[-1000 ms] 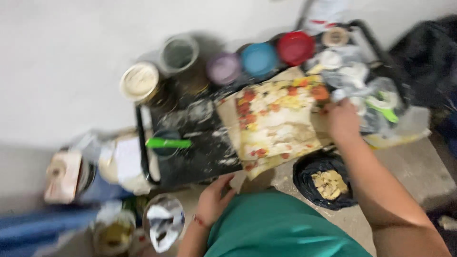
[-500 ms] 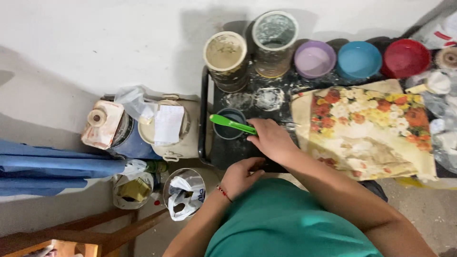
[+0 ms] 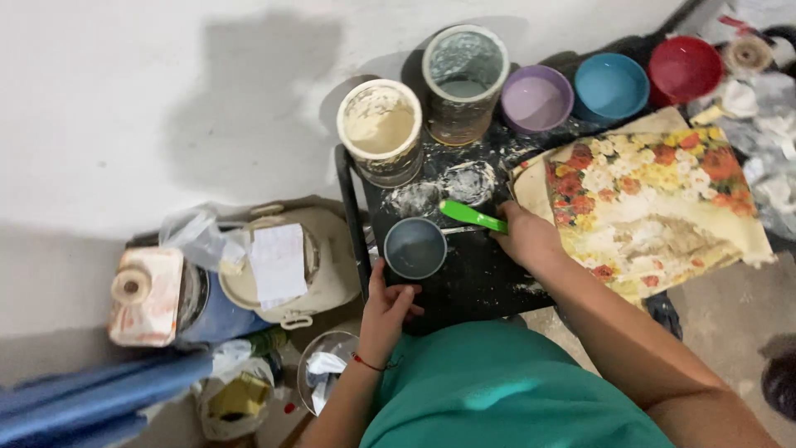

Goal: The person applies a red liquid to the surface of several yellow ceramic pieces using a small brush. They then mix a white powder with water in a small bowl using a green spatula to create a paste, which is subsequently applied to the ceramic pieces.

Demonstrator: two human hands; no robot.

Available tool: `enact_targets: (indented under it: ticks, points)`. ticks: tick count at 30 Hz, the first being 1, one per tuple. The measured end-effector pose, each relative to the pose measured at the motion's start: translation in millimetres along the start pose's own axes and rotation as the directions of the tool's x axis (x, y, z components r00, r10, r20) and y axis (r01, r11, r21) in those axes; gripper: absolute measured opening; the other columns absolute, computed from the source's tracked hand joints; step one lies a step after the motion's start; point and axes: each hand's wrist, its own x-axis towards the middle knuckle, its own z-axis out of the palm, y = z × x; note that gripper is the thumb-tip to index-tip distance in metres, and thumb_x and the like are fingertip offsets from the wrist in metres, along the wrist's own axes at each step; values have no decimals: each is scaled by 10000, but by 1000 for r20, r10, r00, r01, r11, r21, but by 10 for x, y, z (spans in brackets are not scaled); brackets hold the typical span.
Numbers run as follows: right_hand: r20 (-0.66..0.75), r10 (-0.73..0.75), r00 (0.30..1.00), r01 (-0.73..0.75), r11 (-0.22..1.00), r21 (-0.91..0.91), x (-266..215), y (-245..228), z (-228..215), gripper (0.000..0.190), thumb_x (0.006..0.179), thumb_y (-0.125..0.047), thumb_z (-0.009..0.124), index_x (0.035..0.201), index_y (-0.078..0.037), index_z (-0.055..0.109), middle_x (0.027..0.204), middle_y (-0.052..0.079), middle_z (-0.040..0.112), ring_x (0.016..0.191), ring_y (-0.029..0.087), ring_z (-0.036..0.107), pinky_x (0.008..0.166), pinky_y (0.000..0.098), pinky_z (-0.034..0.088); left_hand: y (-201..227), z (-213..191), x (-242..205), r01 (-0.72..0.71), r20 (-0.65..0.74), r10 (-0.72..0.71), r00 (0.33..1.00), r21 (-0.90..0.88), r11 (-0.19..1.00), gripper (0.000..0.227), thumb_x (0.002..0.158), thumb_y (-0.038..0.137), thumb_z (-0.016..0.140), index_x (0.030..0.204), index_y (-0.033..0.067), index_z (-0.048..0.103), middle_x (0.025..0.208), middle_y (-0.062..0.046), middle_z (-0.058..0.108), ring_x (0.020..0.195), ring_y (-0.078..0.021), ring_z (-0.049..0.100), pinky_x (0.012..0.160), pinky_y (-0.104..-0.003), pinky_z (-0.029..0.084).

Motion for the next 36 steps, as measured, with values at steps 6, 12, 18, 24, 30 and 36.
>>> enact_targets:
  ticks: [6, 12, 18, 24, 30, 36]
  points:
    - [-141, -137, 981, 124, 988, -96, 340, -267, 35, 345, 924, -235, 633, 1258, -148, 654, 904, 168, 776, 889, 387, 783, 765, 555, 620, 382, 176, 225, 55, -45, -59, 997, -95, 994, 824, 1036, 283, 611, 1653, 59, 113, 1028, -315, 768, 715, -359, 794, 646, -435, 672]
    - [-157, -58, 986, 71, 994, 79, 227, -431, -429, 489, 924, -545, 699, 1267, -197, 670, 984, 154, 783, 999, 390, 758, 851, 550, 588, 259, 172, 422, 208, -75, -216, 974, -102, 973, 764, 992, 203, 591, 1648, 109, 211, 1073, -324, 746, 723, -411, 787, 600, -476, 660]
    - [-309, -392, 867, 487, 799, 352, -1074, 196, -472, 611, 839, -106, 638, 1438, -214, 590, 1072, 230, 762, 969, 511, 712, 785, 636, 575, 568, 720, 291, 58, 57, -53, 997, -85, 995, 717, 937, 108, 646, 1593, 74, 361, 1308, -299, 628, 762, -366, 767, 569, -453, 690]
    - [-463, -314, 829, 492, 803, 335, -1934, 1186, 45, 352, 920, -135, 599, 1253, -209, 686, 952, 90, 737, 825, 368, 755, 717, 467, 622, 606, 1708, 248, -180, 525, 51, 850, 198, 964, 720, 996, 171, 646, 1613, 3, 316, 1446, -341, 550, 1286, -479, 596, 1016, -608, 532]
    - [-322, 351, 879, 220, 301, 928, -2580, 2686, 367, 387, 1068, -318, 515, 876, -34, 696, 765, 111, 757, 633, 200, 723, 605, 357, 602, 916, 2505, -71, -182, 717, -138, 683, 350, 919, 823, 973, 291, 598, 1666, 155, 176, 1183, -113, 807, 1048, -162, 748, 931, -315, 560]
    - [153, 714, 683, 112, -309, 944, -2778, 4081, 309, 508, 1124, -410, 483, 782, -43, 564, 579, 151, 632, 374, 251, 539, 303, 350, 337, 837, 2816, -222, -264, 723, -186, 665, 461, 847, 592, 935, 307, 679, 1496, 174, 546, 1104, -13, 833, 881, -76, 669, 857, -257, 505]
